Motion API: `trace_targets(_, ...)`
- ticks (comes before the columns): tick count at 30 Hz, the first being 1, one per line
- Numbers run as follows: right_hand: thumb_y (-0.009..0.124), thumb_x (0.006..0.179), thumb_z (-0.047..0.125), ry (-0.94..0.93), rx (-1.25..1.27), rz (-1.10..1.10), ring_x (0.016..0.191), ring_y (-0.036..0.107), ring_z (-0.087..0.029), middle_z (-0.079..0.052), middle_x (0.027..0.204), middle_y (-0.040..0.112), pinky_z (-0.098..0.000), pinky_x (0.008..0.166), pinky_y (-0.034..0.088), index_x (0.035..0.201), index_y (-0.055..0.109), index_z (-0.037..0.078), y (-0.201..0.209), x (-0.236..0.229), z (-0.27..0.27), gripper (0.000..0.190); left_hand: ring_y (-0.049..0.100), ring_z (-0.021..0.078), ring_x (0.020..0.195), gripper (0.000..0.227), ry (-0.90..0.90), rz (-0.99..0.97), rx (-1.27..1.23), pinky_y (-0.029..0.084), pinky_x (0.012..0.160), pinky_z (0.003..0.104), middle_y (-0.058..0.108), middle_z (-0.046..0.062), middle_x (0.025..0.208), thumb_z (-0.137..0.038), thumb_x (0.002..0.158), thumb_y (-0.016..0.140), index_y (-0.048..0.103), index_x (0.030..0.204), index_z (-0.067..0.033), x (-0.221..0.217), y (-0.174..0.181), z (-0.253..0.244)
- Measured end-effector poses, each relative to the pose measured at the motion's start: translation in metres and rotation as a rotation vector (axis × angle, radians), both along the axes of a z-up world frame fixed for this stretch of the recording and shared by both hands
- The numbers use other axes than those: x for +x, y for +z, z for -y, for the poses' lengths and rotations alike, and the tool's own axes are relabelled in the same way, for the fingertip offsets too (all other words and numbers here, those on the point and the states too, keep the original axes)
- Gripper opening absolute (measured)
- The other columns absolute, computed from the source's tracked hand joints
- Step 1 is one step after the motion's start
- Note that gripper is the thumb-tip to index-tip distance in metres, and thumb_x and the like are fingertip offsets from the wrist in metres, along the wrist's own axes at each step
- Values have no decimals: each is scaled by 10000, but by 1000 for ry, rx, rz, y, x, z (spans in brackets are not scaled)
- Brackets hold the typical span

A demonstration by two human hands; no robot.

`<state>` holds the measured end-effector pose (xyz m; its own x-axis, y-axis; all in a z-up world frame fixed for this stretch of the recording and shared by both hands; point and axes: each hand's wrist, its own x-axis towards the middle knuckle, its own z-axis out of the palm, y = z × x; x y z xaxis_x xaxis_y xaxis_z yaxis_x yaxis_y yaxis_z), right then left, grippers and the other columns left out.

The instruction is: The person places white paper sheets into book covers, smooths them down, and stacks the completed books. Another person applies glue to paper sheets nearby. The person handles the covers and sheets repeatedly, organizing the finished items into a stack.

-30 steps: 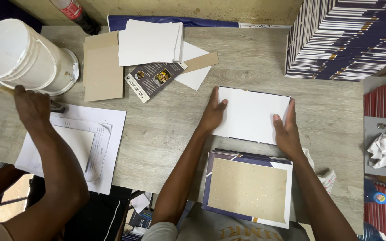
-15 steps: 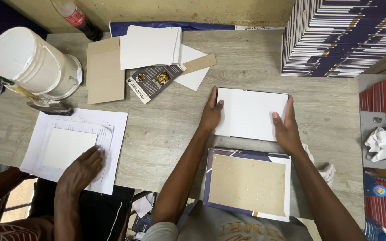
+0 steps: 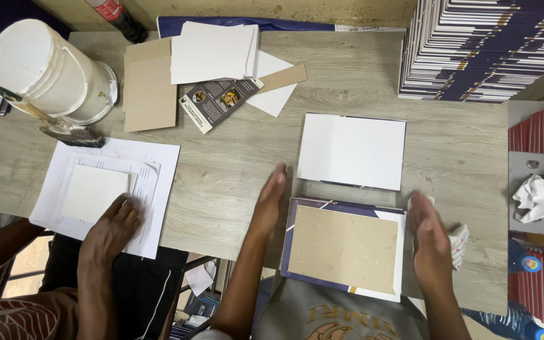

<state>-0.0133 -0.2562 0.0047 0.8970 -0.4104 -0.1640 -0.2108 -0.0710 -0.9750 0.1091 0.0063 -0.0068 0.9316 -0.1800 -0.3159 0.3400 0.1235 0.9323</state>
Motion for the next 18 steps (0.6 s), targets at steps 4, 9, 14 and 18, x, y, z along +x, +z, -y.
trace_targets(4,368,957,567,-125,186,-386,1551,476,-226,-91,1672,521,-376,1279,338,1641,432,99,-30,-44,-1,831,400,242,1622,847,-129,-361,225,288,1313,454,460,20,1742,-681,903,489,433,1650,-284,-62,-1,-8)
trace_targets(9,327,1021,551,-151,257,-666,1491,565,-215,-25,1607,619,-391,1228,416,1634,521,213,7,-38,-20,725,414,170,1620,801,-157,-490,235,289,1317,391,519,-19,1702,-591,949,515,364,1691,-329,-80,12,3)
trace_targets(14,361,926,601,3,202,-526,1585,464,-192,-1,1681,544,-384,1283,325,1671,443,227,3,-48,-10,837,405,187,1618,853,-186,-450,245,318,1298,392,480,-22,1722,-648,914,512,367,1688,-319,-93,15,6)
trace_targets(18,406,964,544,13,111,-497,1574,446,-162,-7,1657,558,-354,1286,285,1647,477,186,-20,-66,9,775,502,236,1562,863,-66,-516,42,414,1254,419,579,47,1661,-573,873,639,455,1657,-262,-114,3,9)
